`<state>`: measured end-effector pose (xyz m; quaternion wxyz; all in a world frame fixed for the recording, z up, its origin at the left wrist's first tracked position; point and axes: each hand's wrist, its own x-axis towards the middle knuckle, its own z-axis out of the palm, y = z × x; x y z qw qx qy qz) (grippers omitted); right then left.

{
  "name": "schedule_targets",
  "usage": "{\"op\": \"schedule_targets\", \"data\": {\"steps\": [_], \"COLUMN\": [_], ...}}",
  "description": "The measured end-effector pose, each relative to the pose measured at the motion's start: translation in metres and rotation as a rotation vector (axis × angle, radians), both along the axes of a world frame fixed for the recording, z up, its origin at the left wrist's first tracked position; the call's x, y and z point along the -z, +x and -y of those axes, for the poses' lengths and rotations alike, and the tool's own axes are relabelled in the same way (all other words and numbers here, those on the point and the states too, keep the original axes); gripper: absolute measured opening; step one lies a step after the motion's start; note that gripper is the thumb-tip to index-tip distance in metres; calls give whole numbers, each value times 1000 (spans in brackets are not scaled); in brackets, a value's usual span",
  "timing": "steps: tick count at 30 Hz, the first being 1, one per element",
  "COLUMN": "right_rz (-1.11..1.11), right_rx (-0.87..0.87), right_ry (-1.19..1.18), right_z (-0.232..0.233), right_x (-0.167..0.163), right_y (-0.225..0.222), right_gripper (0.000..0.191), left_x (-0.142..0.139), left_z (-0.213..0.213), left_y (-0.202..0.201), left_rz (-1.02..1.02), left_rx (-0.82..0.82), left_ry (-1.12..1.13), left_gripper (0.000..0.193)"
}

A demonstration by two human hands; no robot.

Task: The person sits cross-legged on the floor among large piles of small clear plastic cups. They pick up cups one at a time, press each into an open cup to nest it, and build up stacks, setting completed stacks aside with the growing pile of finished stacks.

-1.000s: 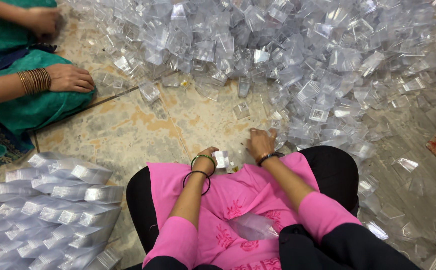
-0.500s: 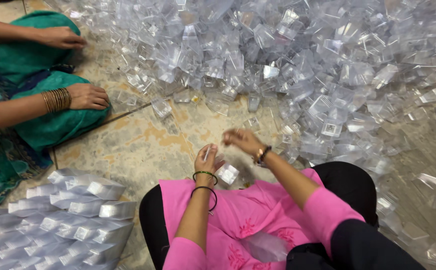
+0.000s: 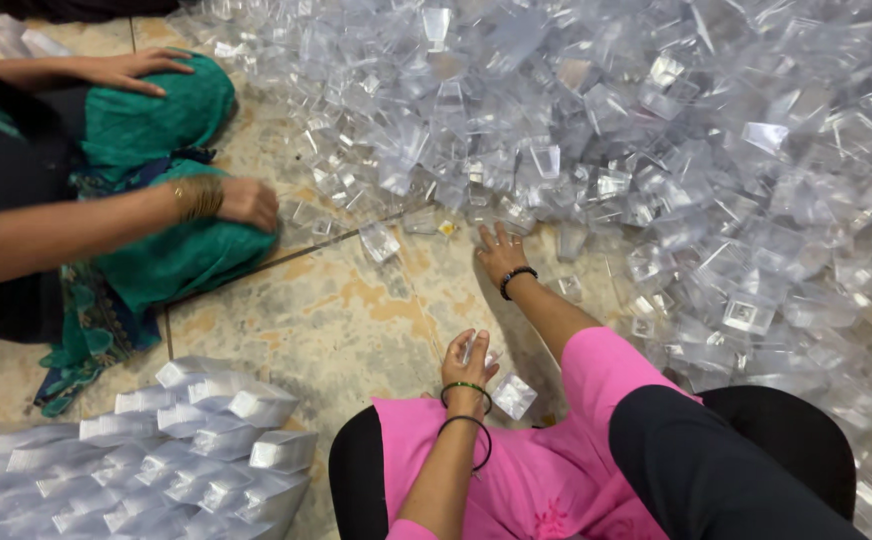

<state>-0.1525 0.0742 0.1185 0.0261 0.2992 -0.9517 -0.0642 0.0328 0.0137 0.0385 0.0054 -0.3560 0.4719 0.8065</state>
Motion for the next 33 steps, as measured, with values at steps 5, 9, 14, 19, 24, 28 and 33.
{"op": "schedule_targets", "data": {"steps": [5, 9, 14, 19, 24, 28, 33], "right_rz": [-27, 37, 484, 1244, 1255, 1669, 1085], "right_rx": [-61, 92, 370, 307, 458, 530, -34], "right_ry": [-102, -374, -1110, -1220, -1187, -1177, -1120], "right_z": [-40, -109, -189, -216, -224, -227, -233], "right_x": [26, 24, -3, -5, -2, -4, -22], "right_y": [39, 70, 127, 206, 247, 282, 307], "right_gripper": [26, 34, 26, 33, 36, 36, 36], "left_x": [8, 6, -19, -56, -89, -105, -115], "left_z": [0, -5, -20, -58, -76, -75, -76], "left_y": [1, 11, 36, 84, 140, 181, 213], "left_rz": [-45, -64, -120, -347, -282, -387, -203], "left_rx": [7, 154, 334, 707, 704, 682, 595], "left_ry": [71, 183, 142, 132, 166, 108, 157], "left_gripper": [63, 78, 82, 69, 56, 53, 51]}}
